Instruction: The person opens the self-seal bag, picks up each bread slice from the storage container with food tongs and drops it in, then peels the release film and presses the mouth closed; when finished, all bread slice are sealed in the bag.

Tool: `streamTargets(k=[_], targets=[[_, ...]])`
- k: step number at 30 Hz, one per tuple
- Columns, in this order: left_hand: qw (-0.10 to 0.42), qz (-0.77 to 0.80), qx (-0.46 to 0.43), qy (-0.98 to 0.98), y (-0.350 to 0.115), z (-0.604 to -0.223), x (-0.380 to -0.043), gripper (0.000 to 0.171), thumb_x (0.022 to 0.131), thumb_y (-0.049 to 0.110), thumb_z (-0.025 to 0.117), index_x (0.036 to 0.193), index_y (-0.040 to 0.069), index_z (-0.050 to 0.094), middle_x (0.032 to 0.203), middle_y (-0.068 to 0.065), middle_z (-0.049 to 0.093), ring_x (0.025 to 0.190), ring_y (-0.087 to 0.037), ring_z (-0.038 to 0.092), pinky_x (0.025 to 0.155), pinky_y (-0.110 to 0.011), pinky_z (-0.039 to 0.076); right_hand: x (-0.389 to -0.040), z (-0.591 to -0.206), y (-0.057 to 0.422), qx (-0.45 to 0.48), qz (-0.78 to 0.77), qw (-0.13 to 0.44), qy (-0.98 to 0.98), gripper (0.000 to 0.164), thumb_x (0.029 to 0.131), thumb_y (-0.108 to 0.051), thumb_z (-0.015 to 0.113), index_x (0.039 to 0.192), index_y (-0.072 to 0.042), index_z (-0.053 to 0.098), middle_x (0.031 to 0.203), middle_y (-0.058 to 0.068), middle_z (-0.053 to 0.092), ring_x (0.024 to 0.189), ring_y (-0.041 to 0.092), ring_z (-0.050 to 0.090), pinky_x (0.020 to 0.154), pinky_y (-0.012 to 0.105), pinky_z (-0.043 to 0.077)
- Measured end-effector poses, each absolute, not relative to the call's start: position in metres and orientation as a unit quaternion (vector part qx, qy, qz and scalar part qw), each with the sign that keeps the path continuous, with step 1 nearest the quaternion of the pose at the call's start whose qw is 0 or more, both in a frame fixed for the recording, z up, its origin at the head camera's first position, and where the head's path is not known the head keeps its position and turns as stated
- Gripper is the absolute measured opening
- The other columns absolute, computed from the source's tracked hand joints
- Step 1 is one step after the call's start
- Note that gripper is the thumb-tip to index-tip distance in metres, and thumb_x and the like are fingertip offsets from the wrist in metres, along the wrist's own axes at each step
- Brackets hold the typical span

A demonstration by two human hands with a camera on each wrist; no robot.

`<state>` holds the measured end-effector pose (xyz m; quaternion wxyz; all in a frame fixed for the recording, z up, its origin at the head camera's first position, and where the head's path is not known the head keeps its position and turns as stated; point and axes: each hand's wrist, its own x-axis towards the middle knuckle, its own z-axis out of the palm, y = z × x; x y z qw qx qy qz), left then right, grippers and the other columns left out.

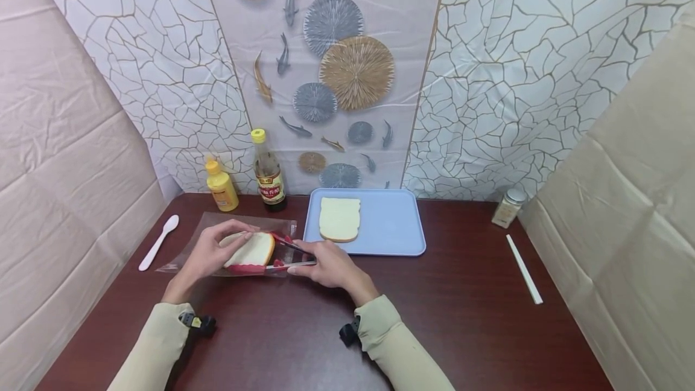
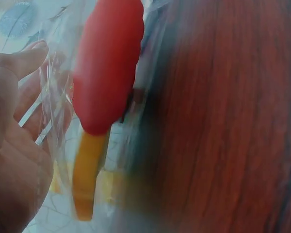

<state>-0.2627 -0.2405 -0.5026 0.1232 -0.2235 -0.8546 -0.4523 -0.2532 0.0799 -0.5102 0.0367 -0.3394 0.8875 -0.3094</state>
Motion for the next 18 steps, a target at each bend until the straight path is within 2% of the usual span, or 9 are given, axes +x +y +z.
streamTargets(k=[5,7,8,10,13,15,18], targets=[[0.108,-0.467,-0.229,-0.847,-0.238,-0.503,-0.263,0.013,0.103,0.024,0.078,0.115,0.023,0.081,0.116,0.008,0.082,0.114,-0.012,0.074,0.110,-0.032,0.052,-0.256,-0.510,0.073,-0.340,-0.312,0.033,0.887,0.070,0.102,-0.050,0.074,0.160,-0.015,0.054,0.137,0.009,0.075,0.099,0.013,0.068,0.089,0.030,0.056],[0.108,-0.475,-0.235,-0.841,-0.237,-0.503,-0.264,0.013,0.103,0.024,0.078,0.115,0.023,0.081,0.115,0.007,0.082,0.113,-0.011,0.074,0.109,-0.027,0.051,-0.257,-0.510,0.069,-0.340,-0.311,0.028,0.887,0.070,0.102,-0.049,0.074,0.159,-0.014,0.054,0.133,0.010,0.077,0.098,0.015,0.069,0.088,0.031,0.057],[0.107,-0.478,-0.237,-0.839,-0.236,-0.503,-0.264,0.012,0.103,0.024,0.077,0.114,0.023,0.081,0.115,0.007,0.082,0.113,-0.010,0.073,0.109,-0.026,0.051,-0.257,-0.510,0.068,-0.339,-0.311,0.025,0.888,0.070,0.102,-0.049,0.074,0.159,-0.014,0.055,0.138,0.009,0.075,0.103,0.014,0.071,0.090,0.031,0.057],[0.108,-0.485,-0.242,-0.833,-0.235,-0.504,-0.265,0.012,0.103,0.023,0.077,0.114,0.021,0.081,0.115,0.004,0.082,0.113,-0.010,0.072,0.108,-0.030,0.052,-0.258,-0.510,0.064,-0.338,-0.307,0.021,0.890,0.070,0.102,-0.050,0.074,0.159,-0.013,0.055,0.132,0.010,0.077,0.104,0.015,0.071,0.091,0.032,0.058],[0.108,-0.488,-0.245,-0.831,-0.235,-0.505,-0.264,0.013,0.103,0.022,0.076,0.114,0.018,0.081,0.115,-0.002,0.083,0.113,-0.011,0.071,0.107,-0.041,0.054,-0.259,-0.512,0.059,-0.333,-0.296,0.020,0.895,0.071,0.102,-0.051,0.074,0.159,-0.014,0.055,0.113,0.004,0.079,0.093,0.013,0.069,0.085,0.030,0.057],[0.113,-0.481,-0.240,-0.836,-0.235,-0.505,-0.264,0.012,0.103,0.023,0.077,0.114,0.020,0.082,0.115,0.000,0.082,0.113,-0.010,0.071,0.105,-0.046,0.054,-0.259,-0.513,0.057,-0.327,-0.291,0.022,0.899,0.073,0.101,-0.052,0.074,0.160,-0.014,0.054,0.101,-0.001,0.076,0.084,0.011,0.065,0.079,0.028,0.054],[0.122,-0.465,-0.231,-0.846,-0.235,-0.507,-0.265,0.011,0.102,0.025,0.078,0.113,0.024,0.082,0.115,0.007,0.082,0.113,-0.009,0.072,0.105,-0.043,0.054,-0.259,-0.513,0.055,-0.318,-0.292,0.026,0.902,0.074,0.099,-0.053,0.077,0.159,-0.015,0.055,0.097,-0.005,0.073,0.080,0.008,0.060,0.075,0.026,0.052]])
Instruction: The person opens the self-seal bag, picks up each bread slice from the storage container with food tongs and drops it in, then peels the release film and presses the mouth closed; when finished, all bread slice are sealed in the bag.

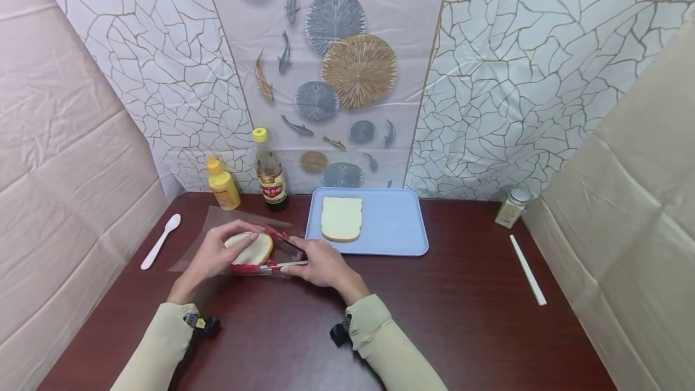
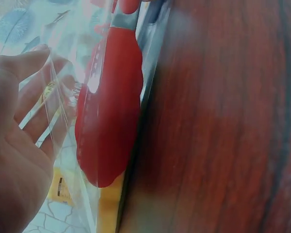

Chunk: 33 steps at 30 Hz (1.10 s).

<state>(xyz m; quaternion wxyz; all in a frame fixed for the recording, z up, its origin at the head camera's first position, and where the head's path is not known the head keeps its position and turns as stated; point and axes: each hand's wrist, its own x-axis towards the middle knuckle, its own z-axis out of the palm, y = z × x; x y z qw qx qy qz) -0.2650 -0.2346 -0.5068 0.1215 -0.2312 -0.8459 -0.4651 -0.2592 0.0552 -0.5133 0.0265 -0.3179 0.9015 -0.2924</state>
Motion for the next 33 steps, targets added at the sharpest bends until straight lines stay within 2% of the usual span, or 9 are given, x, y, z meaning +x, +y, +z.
streamTargets(k=[2,5,7,13,18,23,29,33], targets=[[0.126,-0.456,-0.231,-0.850,-0.234,-0.508,-0.266,0.011,0.101,0.024,0.080,0.112,0.025,0.082,0.114,0.010,0.081,0.113,-0.010,0.073,0.106,-0.039,0.053,-0.259,-0.513,0.055,-0.314,-0.300,0.028,0.901,0.074,0.098,-0.052,0.079,0.158,-0.015,0.056,0.099,-0.003,0.073,0.080,0.008,0.061,0.075,0.026,0.051],[0.128,-0.452,-0.232,-0.852,-0.234,-0.510,-0.267,0.012,0.100,0.021,0.080,0.112,0.021,0.082,0.113,0.009,0.081,0.113,-0.013,0.074,0.108,-0.038,0.051,-0.258,-0.512,0.056,-0.311,-0.309,0.032,0.898,0.074,0.098,-0.051,0.080,0.158,-0.014,0.055,0.102,0.000,0.074,0.083,0.010,0.062,0.077,0.027,0.052],[0.132,-0.446,-0.231,-0.855,-0.233,-0.510,-0.265,0.012,0.100,0.018,0.080,0.113,0.018,0.082,0.113,0.007,0.082,0.113,-0.015,0.075,0.108,-0.041,0.051,-0.258,-0.513,0.057,-0.312,-0.314,0.035,0.896,0.074,0.098,-0.051,0.079,0.158,-0.014,0.055,0.103,0.000,0.074,0.083,0.009,0.062,0.078,0.028,0.053],[0.134,-0.447,-0.229,-0.854,-0.226,-0.496,-0.252,0.011,0.101,0.010,0.077,0.111,0.012,0.081,0.109,0.000,0.082,0.108,-0.021,0.075,0.103,-0.059,0.054,-0.259,-0.518,0.060,-0.317,-0.331,0.049,0.888,0.073,0.101,-0.051,0.075,0.159,-0.011,0.054,0.100,-0.007,0.072,0.081,0.005,0.061,0.079,0.026,0.052],[0.132,-0.450,-0.236,-0.851,-0.226,-0.496,-0.252,0.012,0.101,0.008,0.077,0.111,0.010,0.081,0.108,-0.005,0.083,0.108,-0.025,0.076,0.101,-0.063,0.054,-0.261,-0.521,0.062,-0.319,-0.355,0.049,0.877,0.075,0.100,-0.049,0.078,0.160,-0.013,0.053,0.105,-0.003,0.074,0.086,0.011,0.064,0.081,0.026,0.053],[0.125,-0.449,-0.226,-0.855,-0.234,-0.511,-0.264,0.013,0.101,0.016,0.079,0.113,0.016,0.082,0.110,0.000,0.083,0.110,-0.021,0.076,0.104,-0.059,0.054,-0.261,-0.520,0.065,-0.303,-0.373,0.045,0.876,0.078,0.096,-0.049,0.083,0.161,-0.017,0.053,0.109,0.000,0.076,0.080,0.011,0.061,0.076,0.026,0.052],[0.111,-0.446,-0.227,-0.859,-0.238,-0.513,-0.268,0.012,0.103,0.027,0.077,0.114,0.023,0.082,0.110,0.010,0.081,0.105,-0.013,0.074,0.099,-0.055,0.057,-0.260,-0.518,0.068,-0.294,-0.376,0.056,0.877,0.071,0.099,-0.050,0.078,0.157,-0.016,0.057,0.102,-0.008,0.073,0.079,0.005,0.060,0.075,0.025,0.052],[0.110,-0.449,-0.219,-0.859,-0.239,-0.511,-0.268,0.011,0.104,0.031,0.077,0.112,0.026,0.081,0.108,0.013,0.081,0.107,-0.012,0.074,0.101,-0.058,0.057,-0.259,-0.518,0.071,-0.294,-0.377,0.056,0.876,0.072,0.099,-0.050,0.078,0.158,-0.015,0.056,0.101,-0.009,0.072,0.077,0.006,0.059,0.073,0.026,0.051]])
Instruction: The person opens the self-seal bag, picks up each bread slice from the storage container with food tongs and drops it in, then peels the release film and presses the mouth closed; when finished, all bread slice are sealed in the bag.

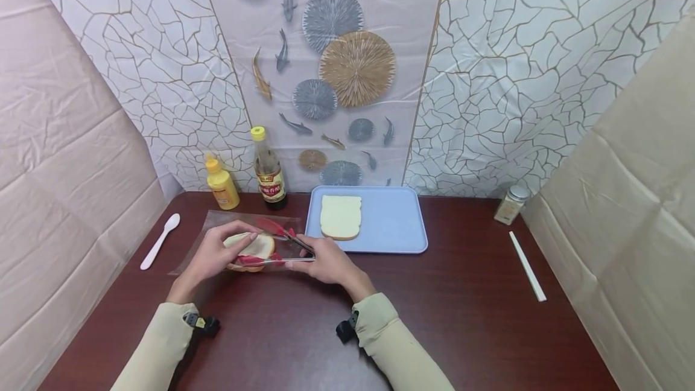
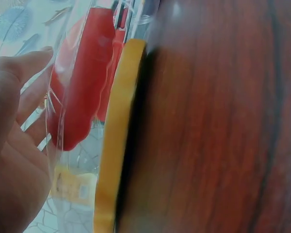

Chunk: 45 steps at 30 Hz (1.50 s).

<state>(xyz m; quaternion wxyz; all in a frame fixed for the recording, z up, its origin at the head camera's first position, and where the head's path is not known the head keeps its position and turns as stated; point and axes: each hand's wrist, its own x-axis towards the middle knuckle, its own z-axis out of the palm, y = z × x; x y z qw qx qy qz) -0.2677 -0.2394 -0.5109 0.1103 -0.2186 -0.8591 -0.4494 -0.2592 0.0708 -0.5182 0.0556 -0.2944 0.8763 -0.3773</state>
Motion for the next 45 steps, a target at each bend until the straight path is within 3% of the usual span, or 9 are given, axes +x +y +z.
streamTargets(k=[17,22,24,28,31,35,38,42,45], targets=[[0.127,-0.442,-0.209,-0.863,-0.234,-0.511,-0.265,0.009,0.103,0.030,0.077,0.112,0.028,0.080,0.109,0.008,0.081,0.108,-0.014,0.074,0.102,-0.060,0.057,-0.247,-0.516,0.103,-0.302,-0.379,0.022,0.874,0.068,0.100,-0.046,0.079,0.158,-0.020,0.057,0.106,-0.007,0.074,0.093,0.009,0.065,0.085,0.029,0.053],[0.141,-0.435,-0.221,-0.862,-0.233,-0.513,-0.266,0.012,0.103,0.028,0.078,0.114,0.029,0.081,0.114,0.009,0.082,0.112,-0.014,0.074,0.103,-0.054,0.057,-0.246,-0.516,0.101,-0.297,-0.375,0.010,0.878,0.061,0.101,-0.048,0.077,0.153,-0.021,0.062,0.139,0.001,0.075,0.104,0.009,0.066,0.092,0.029,0.055],[0.150,-0.437,-0.221,-0.859,-0.232,-0.512,-0.266,0.012,0.103,0.028,0.078,0.114,0.029,0.081,0.114,0.008,0.082,0.111,-0.014,0.075,0.102,-0.050,0.058,-0.246,-0.516,0.099,-0.293,-0.375,0.003,0.879,0.058,0.101,-0.047,0.077,0.151,-0.022,0.064,0.146,0.003,0.070,0.098,0.009,0.065,0.088,0.028,0.054],[0.169,-0.457,-0.210,-0.848,-0.231,-0.509,-0.266,0.010,0.102,0.025,0.079,0.112,0.025,0.081,0.110,0.005,0.082,0.110,-0.011,0.074,0.102,-0.039,0.057,-0.244,-0.514,0.097,-0.287,-0.379,-0.006,0.880,0.052,0.102,-0.044,0.077,0.148,-0.022,0.068,0.118,0.005,0.082,0.064,0.004,0.048,0.066,0.022,0.046],[0.177,-0.484,-0.206,-0.832,-0.231,-0.509,-0.266,0.009,0.102,0.020,0.078,0.111,0.021,0.080,0.109,0.001,0.082,0.111,-0.008,0.073,0.106,-0.026,0.055,-0.243,-0.514,0.095,-0.281,-0.383,-0.008,0.880,0.049,0.103,-0.042,0.076,0.146,-0.020,0.069,0.091,0.003,0.079,0.054,0.002,0.034,0.057,0.021,0.038],[0.176,-0.513,-0.206,-0.815,-0.231,-0.511,-0.267,0.009,0.102,0.015,0.078,0.110,0.018,0.080,0.111,-0.003,0.081,0.112,-0.003,0.071,0.110,-0.015,0.049,-0.242,-0.514,0.094,-0.269,-0.378,-0.012,0.886,0.050,0.103,-0.043,0.076,0.147,-0.021,0.069,0.100,0.004,0.081,0.060,0.006,0.041,0.062,0.023,0.043],[0.176,-0.496,-0.205,-0.825,-0.231,-0.512,-0.267,0.009,0.102,0.018,0.078,0.110,0.019,0.080,0.110,-0.001,0.081,0.109,-0.002,0.071,0.106,-0.020,0.053,-0.242,-0.514,0.095,-0.266,-0.362,-0.025,0.893,0.056,0.100,-0.045,0.079,0.150,-0.024,0.066,0.129,0.005,0.079,0.085,0.009,0.064,0.080,0.029,0.056],[0.164,-0.457,-0.216,-0.847,-0.229,-0.510,-0.266,0.011,0.102,0.023,0.079,0.112,0.024,0.081,0.110,0.004,0.082,0.107,-0.009,0.073,0.102,-0.038,0.056,-0.242,-0.512,0.096,-0.276,-0.339,-0.046,0.898,0.061,0.097,-0.047,0.081,0.152,-0.027,0.064,0.145,0.002,0.072,0.113,0.012,0.070,0.096,0.037,0.059],[0.152,-0.444,-0.231,-0.852,-0.228,-0.511,-0.267,0.012,0.101,0.023,0.080,0.113,0.025,0.082,0.111,0.007,0.081,0.108,-0.014,0.074,0.102,-0.048,0.056,-0.243,-0.512,0.095,-0.286,-0.334,-0.052,0.897,0.055,0.099,-0.046,0.080,0.150,-0.028,0.066,0.121,0.004,0.082,0.079,0.009,0.064,0.078,0.031,0.057]])
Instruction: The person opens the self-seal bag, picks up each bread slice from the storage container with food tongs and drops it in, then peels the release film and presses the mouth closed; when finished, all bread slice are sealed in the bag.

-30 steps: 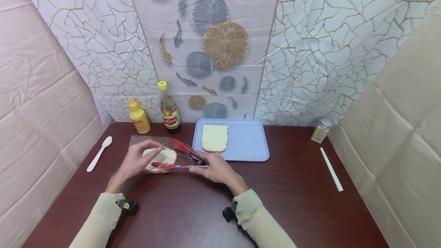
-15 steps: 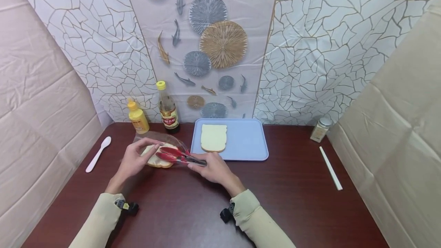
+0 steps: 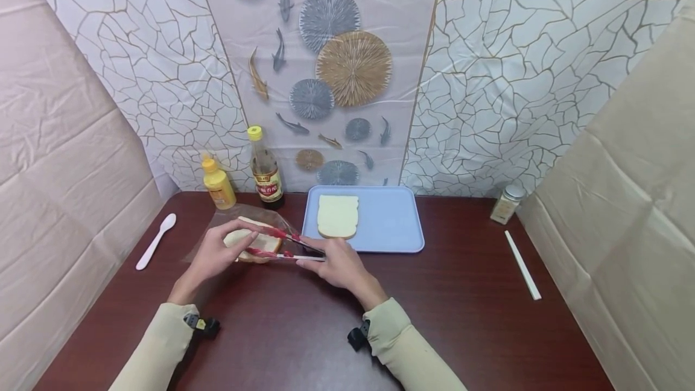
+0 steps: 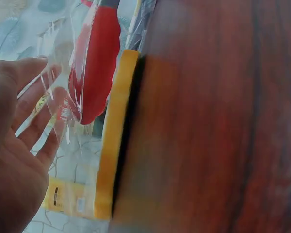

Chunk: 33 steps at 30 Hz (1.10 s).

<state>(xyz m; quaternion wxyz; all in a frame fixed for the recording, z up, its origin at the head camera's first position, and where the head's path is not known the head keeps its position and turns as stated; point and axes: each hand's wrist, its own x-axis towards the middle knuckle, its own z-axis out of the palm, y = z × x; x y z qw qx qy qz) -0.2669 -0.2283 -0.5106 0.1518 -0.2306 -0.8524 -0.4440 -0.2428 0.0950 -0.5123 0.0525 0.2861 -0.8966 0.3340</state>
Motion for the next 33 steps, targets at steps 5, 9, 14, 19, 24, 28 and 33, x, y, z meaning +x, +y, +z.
streamTargets(k=[5,9,14,19,24,28,33], targets=[[0.157,-0.437,-0.231,-0.855,-0.2278,-0.5118,-0.2678,0.011,0.101,0.024,0.080,0.111,0.028,0.081,0.108,0.010,0.081,0.107,-0.014,0.075,0.098,-0.051,0.056,-0.2434,-0.5128,0.0942,0.288,0.339,0.043,-0.894,0.051,0.100,-0.043,0.079,0.148,-0.026,0.068,0.072,0.003,0.069,0.053,0.004,0.028,0.059,0.024,0.038],[0.171,-0.448,-0.218,-0.850,-0.2291,-0.5109,-0.2670,0.010,0.102,0.025,0.079,0.112,0.024,0.081,0.108,0.008,0.082,0.107,-0.013,0.075,0.099,-0.047,0.056,-0.2444,-0.5143,0.0950,0.281,0.349,0.039,-0.893,0.059,0.098,-0.041,0.082,0.151,-0.024,0.065,0.117,0.011,0.081,0.071,0.009,0.056,0.075,0.029,0.051],[0.160,-0.460,-0.206,-0.848,-0.2295,-0.5103,-0.2658,0.010,0.102,0.027,0.079,0.111,0.027,0.081,0.110,0.008,0.081,0.110,-0.012,0.073,0.103,-0.048,0.055,-0.2467,-0.5165,0.0962,0.273,0.370,0.032,-0.888,0.068,0.094,-0.041,0.086,0.154,-0.020,0.062,0.152,0.008,0.066,0.136,0.022,0.065,0.110,0.046,0.056],[0.146,-0.450,-0.219,-0.853,-0.2265,-0.5113,-0.2655,0.010,0.101,0.023,0.080,0.111,0.022,0.082,0.112,0.008,0.081,0.112,-0.014,0.073,0.105,-0.051,0.053,-0.2469,-0.5174,0.0960,0.278,0.372,0.032,-0.885,0.067,0.094,-0.042,0.086,0.153,-0.020,0.063,0.150,0.007,0.067,0.129,0.019,0.068,0.108,0.043,0.057],[0.152,-0.445,-0.229,-0.852,-0.2282,-0.5115,-0.2673,0.011,0.101,0.024,0.080,0.111,0.030,0.081,0.110,0.012,0.081,0.110,-0.010,0.073,0.110,-0.052,0.052,-0.2435,-0.5152,0.0942,0.280,0.374,0.029,-0.884,0.053,0.099,-0.042,0.081,0.148,-0.025,0.068,0.136,0.006,0.076,0.059,0.003,0.042,0.069,0.025,0.048],[0.171,-0.455,-0.223,-0.845,-0.2295,-0.5112,-0.2680,0.012,0.102,0.020,0.079,0.111,0.028,0.079,0.109,0.008,0.081,0.111,-0.009,0.074,0.108,-0.050,0.054,-0.2409,-0.5135,0.0932,0.276,0.382,0.014,-0.882,0.050,0.101,-0.041,0.078,0.148,-0.024,0.068,0.126,0.007,0.080,0.051,0.003,0.023,0.058,0.024,0.036],[0.196,-0.478,-0.208,-0.831,-0.2285,-0.5079,-0.2666,0.011,0.103,0.013,0.077,0.112,0.017,0.077,0.109,-0.001,0.081,0.115,-0.011,0.071,0.107,-0.038,0.056,-0.2412,-0.5153,0.0941,0.269,0.380,0.014,-0.885,0.053,0.099,-0.043,0.081,0.147,-0.025,0.068,0.137,0.007,0.076,0.062,0.005,0.038,0.070,0.025,0.044]])
